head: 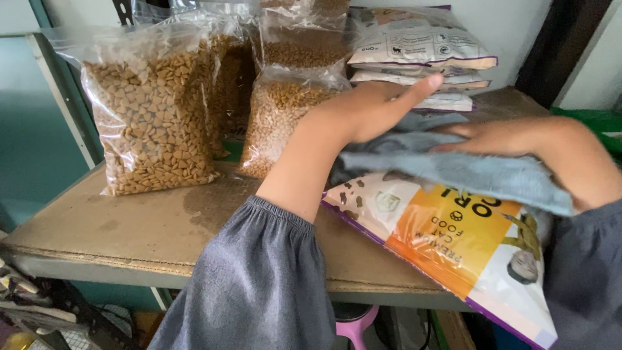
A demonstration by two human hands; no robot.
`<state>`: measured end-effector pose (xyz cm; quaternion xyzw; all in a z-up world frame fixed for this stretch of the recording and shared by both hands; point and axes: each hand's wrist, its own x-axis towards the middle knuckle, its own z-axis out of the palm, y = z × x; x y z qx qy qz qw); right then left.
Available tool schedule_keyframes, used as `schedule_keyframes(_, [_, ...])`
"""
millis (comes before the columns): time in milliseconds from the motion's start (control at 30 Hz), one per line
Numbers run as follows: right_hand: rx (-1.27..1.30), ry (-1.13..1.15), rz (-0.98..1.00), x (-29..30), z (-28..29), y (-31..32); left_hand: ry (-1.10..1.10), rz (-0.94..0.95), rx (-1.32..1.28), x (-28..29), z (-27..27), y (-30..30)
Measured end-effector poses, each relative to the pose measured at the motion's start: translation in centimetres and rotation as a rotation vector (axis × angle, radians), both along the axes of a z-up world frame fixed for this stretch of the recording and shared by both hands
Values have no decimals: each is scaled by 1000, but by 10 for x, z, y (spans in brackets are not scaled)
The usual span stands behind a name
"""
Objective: Wiping down bags of pet food with a cloth and organizing them on a metal shelf.
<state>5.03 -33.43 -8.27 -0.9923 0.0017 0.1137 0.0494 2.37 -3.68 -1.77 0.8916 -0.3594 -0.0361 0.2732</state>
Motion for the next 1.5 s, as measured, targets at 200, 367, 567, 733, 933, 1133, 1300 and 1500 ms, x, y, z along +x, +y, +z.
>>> schedule_keyframes(200, [-75, 23, -202, 19, -12, -77, 24, -12, 286, 4, -16, -11])
schedule_keyframes(367, [-27, -34, -175, 3, -6, -55, -62, -44, 381, 16, -36, -35])
schedule_keyframes(567, [-45, 45, -455, -30, 13, -31, 5, 106, 418, 6, -26, -31])
schedule_keyframes(733, [36, -51, -243, -36, 6, -59, -63, 191, 455, 28, -32, -35])
schedule_keyframes(933, [-228, -174, -596, -37, 5, -84, -6, 140, 546, 11, -31, -34])
schedule_keyframes(1133, [139, -856, -741, -21, -8, -142, 54, 5, 572, 6, -25, -31])
schedule_keyframes(1300, [385, -1315, -650, -21, -20, -162, 344, 36, 420, -6, -18, -29])
schedule_keyframes(1500, [441, -1337, -615, -23, -19, -157, 386, 61, 244, 0, -24, -33])
